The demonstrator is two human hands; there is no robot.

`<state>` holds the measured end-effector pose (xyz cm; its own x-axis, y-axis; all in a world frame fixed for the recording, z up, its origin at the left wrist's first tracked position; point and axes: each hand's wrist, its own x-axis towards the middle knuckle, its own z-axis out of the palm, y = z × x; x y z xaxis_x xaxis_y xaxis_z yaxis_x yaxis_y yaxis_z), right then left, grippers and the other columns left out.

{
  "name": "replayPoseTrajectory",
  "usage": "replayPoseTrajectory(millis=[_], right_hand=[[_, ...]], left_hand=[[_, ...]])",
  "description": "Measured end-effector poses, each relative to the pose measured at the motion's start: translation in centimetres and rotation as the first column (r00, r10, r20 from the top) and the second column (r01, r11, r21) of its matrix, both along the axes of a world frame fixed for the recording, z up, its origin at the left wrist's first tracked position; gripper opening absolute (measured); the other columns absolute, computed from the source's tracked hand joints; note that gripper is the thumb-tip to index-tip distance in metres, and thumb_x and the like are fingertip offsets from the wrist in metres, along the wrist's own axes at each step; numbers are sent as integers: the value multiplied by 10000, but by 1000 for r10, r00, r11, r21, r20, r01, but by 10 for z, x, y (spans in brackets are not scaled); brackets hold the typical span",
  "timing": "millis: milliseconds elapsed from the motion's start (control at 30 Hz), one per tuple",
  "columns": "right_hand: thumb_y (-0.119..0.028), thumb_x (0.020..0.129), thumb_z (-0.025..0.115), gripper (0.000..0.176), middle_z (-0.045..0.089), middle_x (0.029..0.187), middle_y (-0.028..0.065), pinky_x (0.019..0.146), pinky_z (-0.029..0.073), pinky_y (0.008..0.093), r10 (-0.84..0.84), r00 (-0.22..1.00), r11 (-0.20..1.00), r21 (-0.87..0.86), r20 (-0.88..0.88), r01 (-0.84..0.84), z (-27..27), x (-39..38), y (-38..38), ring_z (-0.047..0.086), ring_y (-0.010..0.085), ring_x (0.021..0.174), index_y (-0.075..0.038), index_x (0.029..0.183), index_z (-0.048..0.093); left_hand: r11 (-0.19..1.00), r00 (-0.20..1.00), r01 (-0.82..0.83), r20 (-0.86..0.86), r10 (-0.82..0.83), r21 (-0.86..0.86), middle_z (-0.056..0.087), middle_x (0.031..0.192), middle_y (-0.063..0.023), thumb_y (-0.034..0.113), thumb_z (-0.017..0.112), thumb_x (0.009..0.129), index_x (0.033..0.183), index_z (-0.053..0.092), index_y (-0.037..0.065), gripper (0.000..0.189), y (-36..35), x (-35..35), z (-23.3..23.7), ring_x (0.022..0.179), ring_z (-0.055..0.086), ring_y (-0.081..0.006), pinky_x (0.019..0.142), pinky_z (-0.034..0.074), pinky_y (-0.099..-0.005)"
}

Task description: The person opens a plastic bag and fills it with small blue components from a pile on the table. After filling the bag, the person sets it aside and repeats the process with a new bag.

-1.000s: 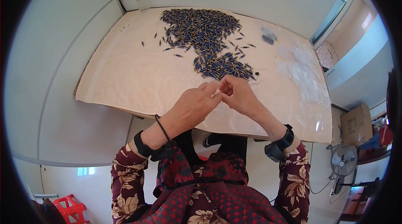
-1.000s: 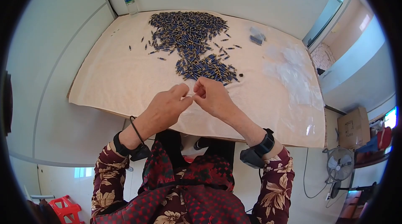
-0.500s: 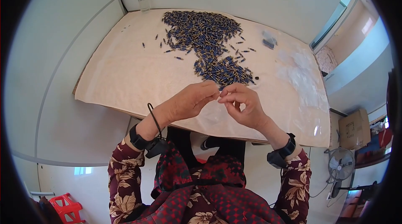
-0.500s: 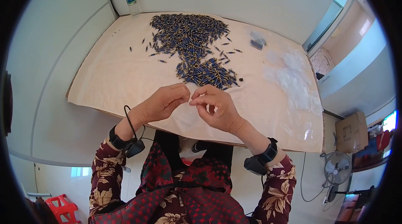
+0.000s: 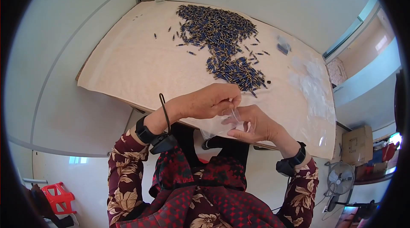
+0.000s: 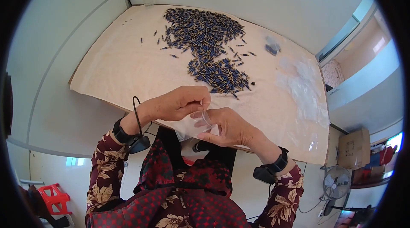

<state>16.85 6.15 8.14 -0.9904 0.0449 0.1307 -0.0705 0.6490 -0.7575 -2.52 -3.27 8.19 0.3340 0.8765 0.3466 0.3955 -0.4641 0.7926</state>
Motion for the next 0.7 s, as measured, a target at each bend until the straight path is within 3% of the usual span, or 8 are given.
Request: replayPoseTrajectory(millis=[200,333,467,567,600,700], right_hand=[[-273,853,659,268,681,845,152,661,527,343,38,989,998,-49,141,-32,-11,-7,8,668,290,726,-18,933,683],[-286,861,644,289,683,815,158,659,526,357,69,938,989,101,340,-110,-13,-8,16,663,301,723,-2,903,673],[-230,860,659,228,686,810,119,622,518,327,-34,985,999,38,170,28,-16,-7,12,662,244,685,-2,865,663],[-119,874,637,97,667,774,50,563,490,236,-315,944,865,-379,101,329,-25,-7,14,632,118,689,-30,898,666],[-119,874,637,97,667,774,50,563,490,236,-321,942,863,-379,101,335,-30,-7,17,632,118,689,-30,898,666],[-74,890,614,54,629,880,28,541,468,194,-345,938,927,-166,-35,335,-51,-8,38,598,69,714,-35,873,647]], left_hand=[[999,996,-42,-74,44,26,499,814,-96,-41,534,845,875,486,29,90,4,4,-13,720,477,-253,658,415,-333],[997,994,-53,-102,47,-62,507,817,-100,-32,542,846,877,493,27,83,2,4,-16,725,485,-256,660,418,-336],[997,994,-71,-77,74,32,513,799,-102,-24,558,845,881,507,27,81,6,0,-20,716,491,-252,651,418,-334],[980,978,-197,-63,197,4,546,783,-144,12,581,834,845,515,13,67,6,-3,-19,735,528,-322,649,423,-386],[982,980,-191,-63,190,5,546,783,-144,12,581,834,845,515,13,67,6,-4,-21,735,528,-322,649,423,-386],[956,951,-293,-95,294,26,559,792,-146,1,589,819,846,520,11,75,10,-5,-34,690,532,-313,632,432,-378]])
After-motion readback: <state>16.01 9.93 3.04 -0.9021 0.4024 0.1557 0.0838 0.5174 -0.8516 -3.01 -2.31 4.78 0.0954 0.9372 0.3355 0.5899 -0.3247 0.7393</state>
